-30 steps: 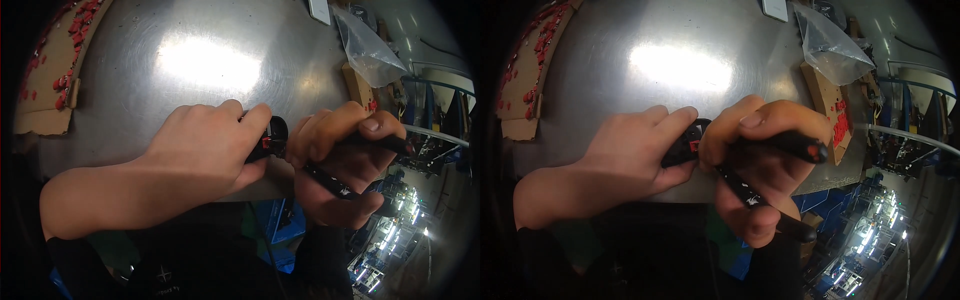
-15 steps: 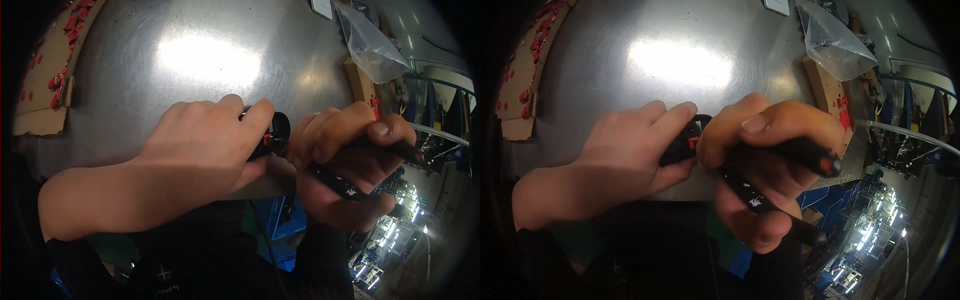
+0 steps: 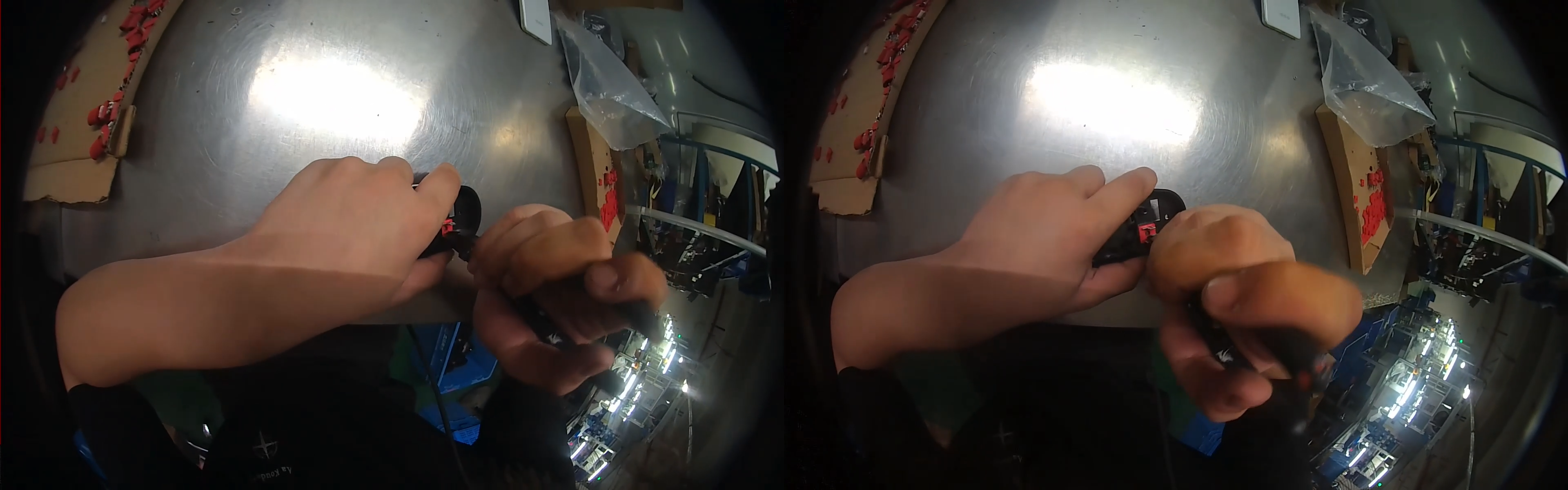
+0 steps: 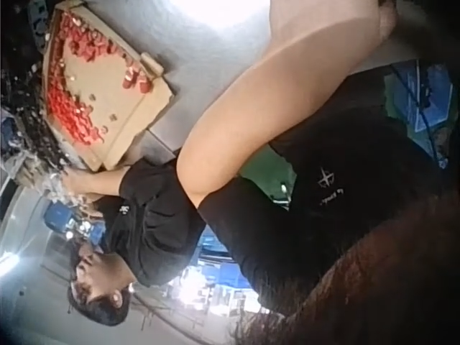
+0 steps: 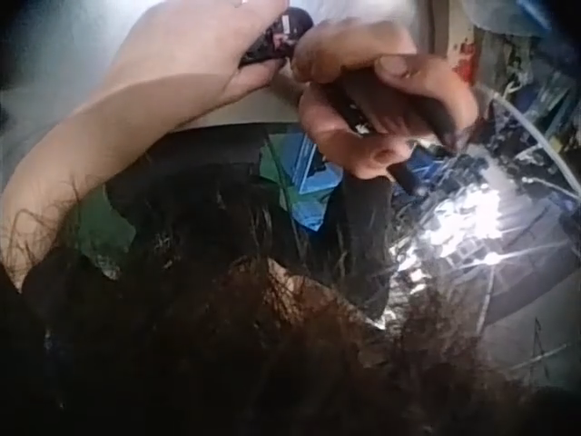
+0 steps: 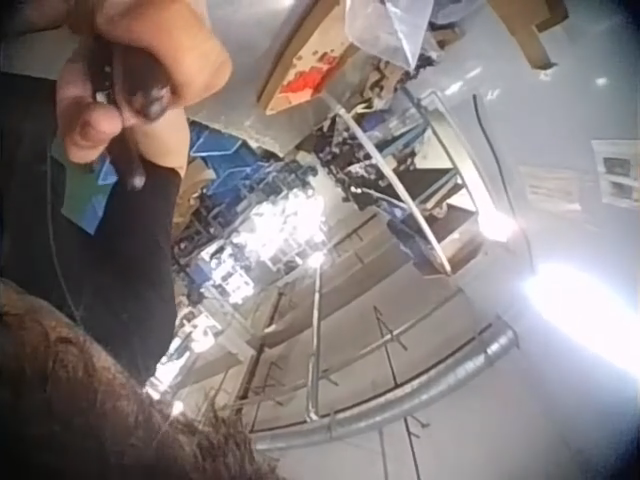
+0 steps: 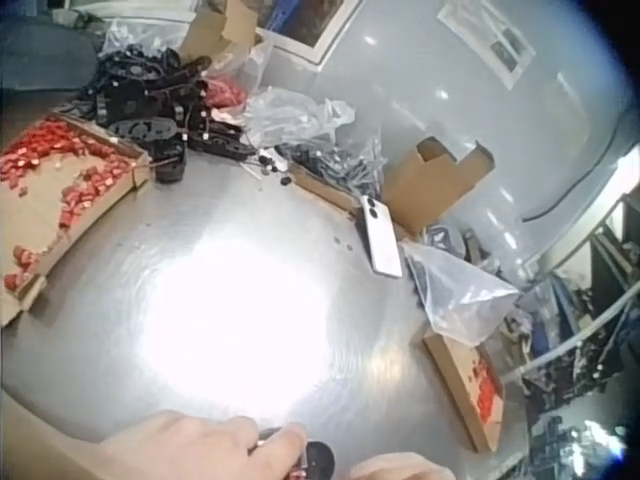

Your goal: Assembling internal components of a computer mouse at a workbench.

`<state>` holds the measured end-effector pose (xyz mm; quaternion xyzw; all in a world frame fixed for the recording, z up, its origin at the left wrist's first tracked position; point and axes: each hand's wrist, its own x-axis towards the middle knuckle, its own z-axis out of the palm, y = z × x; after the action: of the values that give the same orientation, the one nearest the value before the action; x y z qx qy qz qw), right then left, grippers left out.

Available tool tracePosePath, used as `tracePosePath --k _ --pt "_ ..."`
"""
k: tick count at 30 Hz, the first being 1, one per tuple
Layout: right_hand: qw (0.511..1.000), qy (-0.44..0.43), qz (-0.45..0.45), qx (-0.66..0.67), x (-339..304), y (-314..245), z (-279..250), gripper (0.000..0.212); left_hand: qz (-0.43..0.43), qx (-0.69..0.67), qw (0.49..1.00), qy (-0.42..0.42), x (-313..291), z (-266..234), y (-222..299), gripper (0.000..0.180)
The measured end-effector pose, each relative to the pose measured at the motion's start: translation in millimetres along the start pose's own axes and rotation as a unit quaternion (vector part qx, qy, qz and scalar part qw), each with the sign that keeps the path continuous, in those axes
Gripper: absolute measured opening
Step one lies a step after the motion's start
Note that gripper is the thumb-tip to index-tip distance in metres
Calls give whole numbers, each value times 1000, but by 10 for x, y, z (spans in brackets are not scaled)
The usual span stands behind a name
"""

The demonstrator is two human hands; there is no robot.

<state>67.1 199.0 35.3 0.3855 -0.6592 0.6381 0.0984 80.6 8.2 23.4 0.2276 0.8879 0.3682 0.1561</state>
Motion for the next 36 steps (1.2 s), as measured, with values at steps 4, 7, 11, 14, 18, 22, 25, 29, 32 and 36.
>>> tracePosePath --k 4,7,11,14,18,22,25,29,32,36 --pt "999 5 4 44 59 -5 -23 58 37 -9 999 40 10 11 -3 39" --pt "996 26 42 72 75 -49 -130 67 16 8 1000 21 14 40 6 58" --pt "994 38 76 73 71 -87 -127 70 19 23 999 35 -20 53 10 58" --pt "995 9 67 72 76 -42 -125 71 21 22 999 43 -17 60 12 59" --pt "996 -12 77 52 38 -99 -185 65 20 27 998 48 -24 63 6 61" --pt "996 -53 40 64 34 -77 -249 54 25 61 997 51 -26 72 45 66" --pt "997 -62 11 45 14 -52 -229 51 23 96 994 53 -52 75 67 71" --pt "995 -81 -51 10 15 3 -143 46 3 83 997 8 -26 -11 84 74" --pt "992 -90 -86 -7 17 52 -80 43 -8 69 997 -28 6 -54 69 74" --pt "989 -90 -115 11 9 48 -48 44 -1 57 998 -32 3 -60 55 76"
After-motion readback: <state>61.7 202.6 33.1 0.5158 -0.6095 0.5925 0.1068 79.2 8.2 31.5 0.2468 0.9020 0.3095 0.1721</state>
